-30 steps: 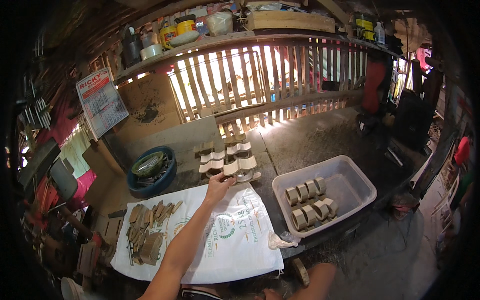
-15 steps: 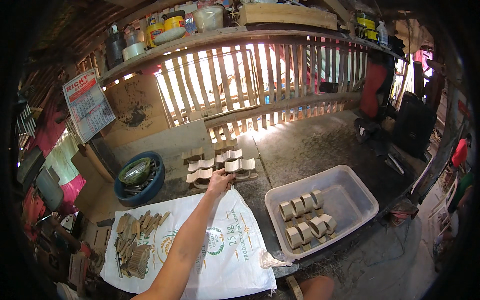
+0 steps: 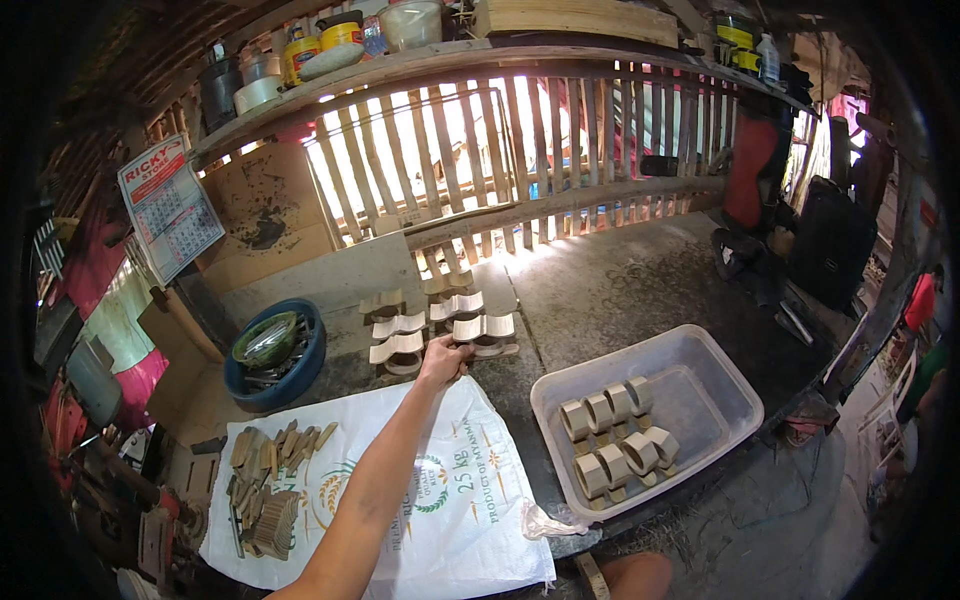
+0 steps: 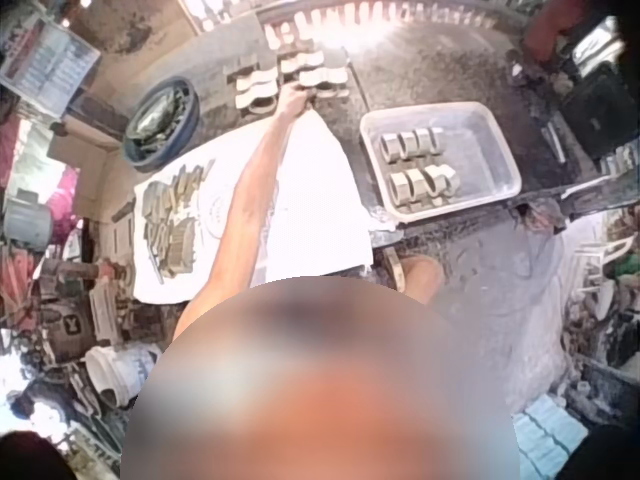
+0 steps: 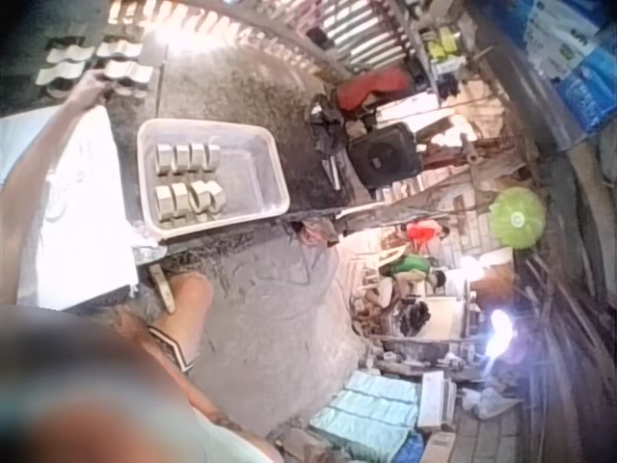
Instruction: The person assembles small wooden pieces by hand, aligning and pressing them together, then places the assembled units into a plastic container. The person also wipes the surfaces of some pieces with a cloth before assembly.
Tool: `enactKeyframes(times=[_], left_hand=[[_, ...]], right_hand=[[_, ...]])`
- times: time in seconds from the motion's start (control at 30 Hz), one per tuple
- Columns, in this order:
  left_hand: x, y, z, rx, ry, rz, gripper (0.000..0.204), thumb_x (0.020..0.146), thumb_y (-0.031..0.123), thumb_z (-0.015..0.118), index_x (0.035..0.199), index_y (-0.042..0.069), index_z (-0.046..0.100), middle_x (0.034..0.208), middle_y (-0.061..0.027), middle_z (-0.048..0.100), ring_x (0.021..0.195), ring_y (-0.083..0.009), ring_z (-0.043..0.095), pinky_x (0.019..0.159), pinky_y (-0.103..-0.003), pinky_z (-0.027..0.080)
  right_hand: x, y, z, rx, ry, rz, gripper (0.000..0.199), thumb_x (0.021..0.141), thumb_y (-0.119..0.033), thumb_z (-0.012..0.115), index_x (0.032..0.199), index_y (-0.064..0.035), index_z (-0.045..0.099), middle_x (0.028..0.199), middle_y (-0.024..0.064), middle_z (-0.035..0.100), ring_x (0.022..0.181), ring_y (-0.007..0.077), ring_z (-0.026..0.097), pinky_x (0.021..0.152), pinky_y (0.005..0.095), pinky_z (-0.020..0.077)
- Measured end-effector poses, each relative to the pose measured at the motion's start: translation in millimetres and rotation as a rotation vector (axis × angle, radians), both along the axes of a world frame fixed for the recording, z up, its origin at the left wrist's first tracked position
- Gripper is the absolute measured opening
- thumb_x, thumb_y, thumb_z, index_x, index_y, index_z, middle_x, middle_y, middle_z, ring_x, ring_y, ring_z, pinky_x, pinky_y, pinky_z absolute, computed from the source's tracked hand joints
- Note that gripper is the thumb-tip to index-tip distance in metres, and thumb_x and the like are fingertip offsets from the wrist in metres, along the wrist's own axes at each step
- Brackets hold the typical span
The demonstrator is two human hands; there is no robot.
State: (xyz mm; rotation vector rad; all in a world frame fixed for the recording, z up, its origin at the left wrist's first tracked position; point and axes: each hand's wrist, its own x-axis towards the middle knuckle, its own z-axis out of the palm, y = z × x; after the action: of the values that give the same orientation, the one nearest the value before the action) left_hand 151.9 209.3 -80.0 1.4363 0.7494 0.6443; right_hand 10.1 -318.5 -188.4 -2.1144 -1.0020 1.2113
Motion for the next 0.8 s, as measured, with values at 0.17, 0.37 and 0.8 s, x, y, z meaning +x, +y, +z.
enactKeyframes(times=[0.17,0.37,0.8], left_hand=[[15,4,4,-0.027,0.062,-0.034,0.015,0.091,0.003,0.072,0.107,0.0,0.072,0.068,-0.0038,0.063,0.045,-0.0102,0.055,0.036,-0.028,0.037],[21,12,-3,-0.087,0.053,-0.076,0.011,0.093,0.004,0.07,0.104,0.0,0.07,0.075,-0.0037,0.065,0.05,-0.0085,0.055,0.04,-0.025,0.042],[21,15,-7,-0.047,0.083,-0.079,0.011,0.092,0.009,0.073,0.099,0.001,0.07,0.075,-0.0043,0.066,0.055,-0.0095,0.058,0.047,-0.025,0.046]], right_hand=[[1,2,-4,-0.037,0.002,0.009,0.043,0.093,-0.039,0.065,0.112,-0.0006,0.064,0.111,0.027,0.067,0.105,0.0457,0.063,0.09,0.051,0.0514],[0,0,-3,-0.048,0.005,-0.02,0.043,0.093,-0.038,0.063,0.115,-0.001,0.064,0.115,0.0276,0.066,0.108,0.0468,0.062,0.092,0.0523,0.0508],[1,2,6,-0.054,0.002,0.008,0.043,0.095,-0.038,0.061,0.123,-0.0058,0.062,0.12,0.026,0.065,0.112,0.0472,0.061,0.095,0.0536,0.0501]])
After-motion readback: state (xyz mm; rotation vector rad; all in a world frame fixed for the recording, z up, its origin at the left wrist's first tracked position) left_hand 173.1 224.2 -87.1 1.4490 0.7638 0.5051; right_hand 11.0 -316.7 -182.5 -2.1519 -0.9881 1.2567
